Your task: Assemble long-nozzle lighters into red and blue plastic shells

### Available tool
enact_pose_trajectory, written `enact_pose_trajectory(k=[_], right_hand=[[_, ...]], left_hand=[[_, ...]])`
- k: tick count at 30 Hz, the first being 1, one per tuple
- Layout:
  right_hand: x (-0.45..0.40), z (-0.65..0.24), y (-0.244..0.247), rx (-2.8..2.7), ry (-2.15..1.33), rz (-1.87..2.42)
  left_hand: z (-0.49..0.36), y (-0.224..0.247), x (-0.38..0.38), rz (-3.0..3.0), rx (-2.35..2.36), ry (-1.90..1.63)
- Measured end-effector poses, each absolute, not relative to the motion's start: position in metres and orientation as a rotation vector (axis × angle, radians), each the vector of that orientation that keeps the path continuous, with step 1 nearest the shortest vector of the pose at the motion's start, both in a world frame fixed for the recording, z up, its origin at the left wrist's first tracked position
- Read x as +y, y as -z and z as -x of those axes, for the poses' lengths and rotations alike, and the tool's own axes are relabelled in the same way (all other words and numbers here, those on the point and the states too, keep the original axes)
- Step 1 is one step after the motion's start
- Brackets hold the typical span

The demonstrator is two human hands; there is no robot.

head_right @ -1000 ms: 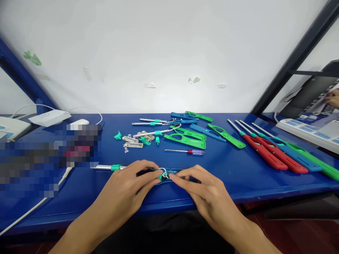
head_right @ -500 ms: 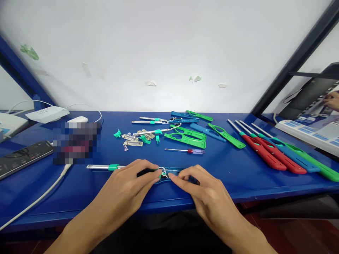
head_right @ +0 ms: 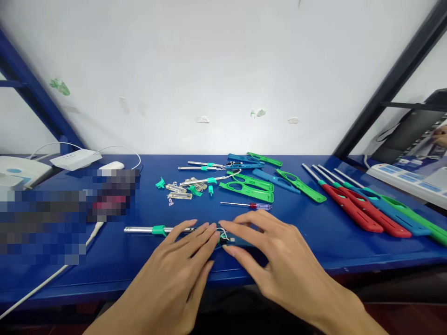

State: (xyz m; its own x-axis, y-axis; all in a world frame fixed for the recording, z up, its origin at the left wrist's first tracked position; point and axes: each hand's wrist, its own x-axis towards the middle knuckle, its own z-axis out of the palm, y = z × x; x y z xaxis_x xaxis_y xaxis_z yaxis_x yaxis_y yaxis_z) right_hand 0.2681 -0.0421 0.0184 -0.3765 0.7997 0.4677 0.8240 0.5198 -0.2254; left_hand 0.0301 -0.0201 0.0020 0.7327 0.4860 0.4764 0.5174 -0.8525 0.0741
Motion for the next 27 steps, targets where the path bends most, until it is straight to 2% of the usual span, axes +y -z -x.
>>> enact_pose_trajectory(k=[11, 27], right_hand=[[-0.034, -0.261, 0.003, -2.222, -0.021, 1.209], [-0.038, -0.263, 0.009, -2.345, 0.0, 1.193]], left_hand=[[-0.009, -0.001, -0.003, 2.918, -1.143, 0.961], [0.021, -0.002, 0.006, 2.971, -1.299, 0.89]])
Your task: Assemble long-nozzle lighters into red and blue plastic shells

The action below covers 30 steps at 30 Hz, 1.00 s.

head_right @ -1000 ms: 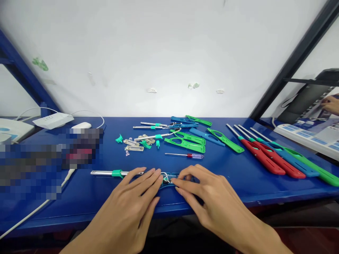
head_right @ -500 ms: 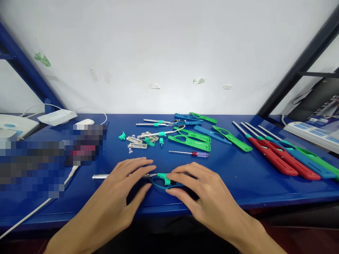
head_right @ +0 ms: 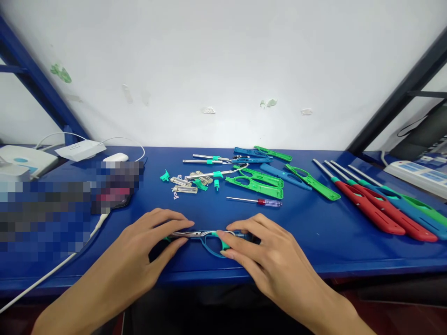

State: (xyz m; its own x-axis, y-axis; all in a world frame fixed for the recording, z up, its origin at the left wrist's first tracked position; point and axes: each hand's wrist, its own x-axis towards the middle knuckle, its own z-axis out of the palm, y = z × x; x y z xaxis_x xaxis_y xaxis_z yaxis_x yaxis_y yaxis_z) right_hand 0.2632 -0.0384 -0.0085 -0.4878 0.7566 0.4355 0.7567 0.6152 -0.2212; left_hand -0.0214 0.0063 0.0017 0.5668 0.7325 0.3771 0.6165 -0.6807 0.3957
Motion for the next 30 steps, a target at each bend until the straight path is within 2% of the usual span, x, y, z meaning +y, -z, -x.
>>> enact_pose_trajectory(k=[10, 19, 26, 30], right_hand=[[-0.039, -0.264, 0.01, -2.386, 0.001, 1.239], [-0.036, -0.265, 0.001, -2.415, 0.02, 1.216], [-0.036, -0.259, 0.008, -2.234, -0.044, 1.247], [-0.036, -0.258, 0.008, -2.227, -0.075, 1.229]], left_hand=[[0.021, 0.001, 0.01, -2.578, 0.934, -0.768], [0.019, -0.007, 0.007, -2.597, 1.0, -0.704], [0.059, -0.014, 0.013, -2.492, 1.216, -0.668], [0.061, -0.015, 0.017, -2.45, 1.146, -0.63]])
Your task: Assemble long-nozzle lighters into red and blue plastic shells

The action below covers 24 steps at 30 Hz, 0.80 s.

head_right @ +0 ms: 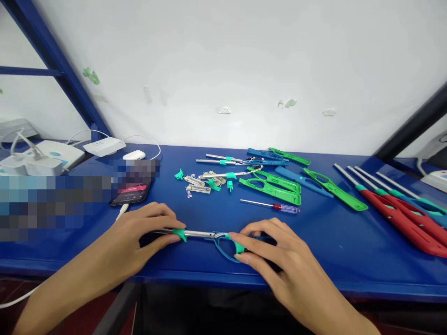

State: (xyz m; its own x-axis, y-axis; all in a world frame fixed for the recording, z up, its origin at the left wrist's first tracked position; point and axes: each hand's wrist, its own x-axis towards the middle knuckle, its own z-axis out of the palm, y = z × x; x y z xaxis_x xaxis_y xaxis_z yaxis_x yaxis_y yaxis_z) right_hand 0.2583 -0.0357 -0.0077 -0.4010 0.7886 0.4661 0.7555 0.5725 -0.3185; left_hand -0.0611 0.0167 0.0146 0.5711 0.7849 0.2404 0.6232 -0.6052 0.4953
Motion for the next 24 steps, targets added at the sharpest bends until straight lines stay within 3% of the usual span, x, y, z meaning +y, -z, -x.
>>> enact_pose_trajectory(k=[24], right_hand=[[-0.04, -0.254, 0.011, -2.126, -0.045, 1.334]], left_hand=[[0.006, 0.0, 0.005, -2.622, 1.053, -0.755]])
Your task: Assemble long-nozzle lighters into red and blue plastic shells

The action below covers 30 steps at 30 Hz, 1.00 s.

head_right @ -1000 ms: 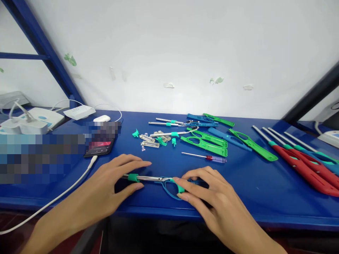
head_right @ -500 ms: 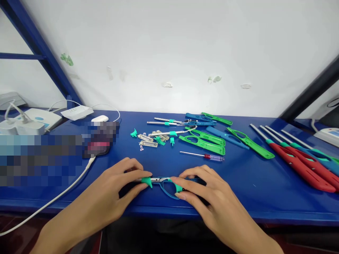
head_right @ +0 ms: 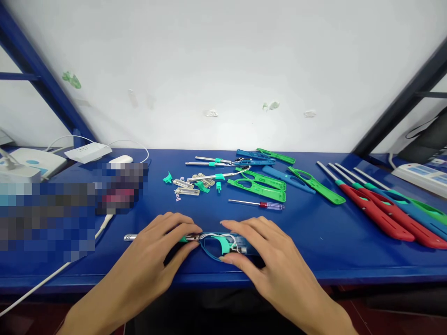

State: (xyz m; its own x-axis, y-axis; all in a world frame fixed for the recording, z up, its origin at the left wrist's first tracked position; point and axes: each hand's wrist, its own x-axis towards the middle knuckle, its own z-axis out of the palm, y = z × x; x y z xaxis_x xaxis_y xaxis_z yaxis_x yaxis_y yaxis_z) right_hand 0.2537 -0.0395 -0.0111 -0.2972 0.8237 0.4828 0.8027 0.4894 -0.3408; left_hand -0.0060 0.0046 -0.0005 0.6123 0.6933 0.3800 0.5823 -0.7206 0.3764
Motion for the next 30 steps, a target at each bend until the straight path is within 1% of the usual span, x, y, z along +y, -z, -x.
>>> enact_pose_trajectory(k=[10, 19, 25, 30], right_hand=[[-0.0386, -0.2517, 0.0113, -2.097, 0.063, 1.165], [-0.0385, -0.2508, 0.0104, -2.111, 0.016, 1.124], [-0.0384, -0.2512, 0.0095, -2.116, -0.086, 1.179], [-0.0389, -0.2516, 0.0101, -2.111, -0.063, 1.165]], left_hand=[[0.004, -0.0008, -0.0021, -2.635, 1.01, -0.772], [0.0007, 0.0015, 0.0015, -2.661, 0.969, -0.758], [-0.0024, 0.0009, 0.003, -2.653, 0.955, -0.747], [0.0004, -0.0016, -0.0003, -2.596, 0.93, -0.76]])
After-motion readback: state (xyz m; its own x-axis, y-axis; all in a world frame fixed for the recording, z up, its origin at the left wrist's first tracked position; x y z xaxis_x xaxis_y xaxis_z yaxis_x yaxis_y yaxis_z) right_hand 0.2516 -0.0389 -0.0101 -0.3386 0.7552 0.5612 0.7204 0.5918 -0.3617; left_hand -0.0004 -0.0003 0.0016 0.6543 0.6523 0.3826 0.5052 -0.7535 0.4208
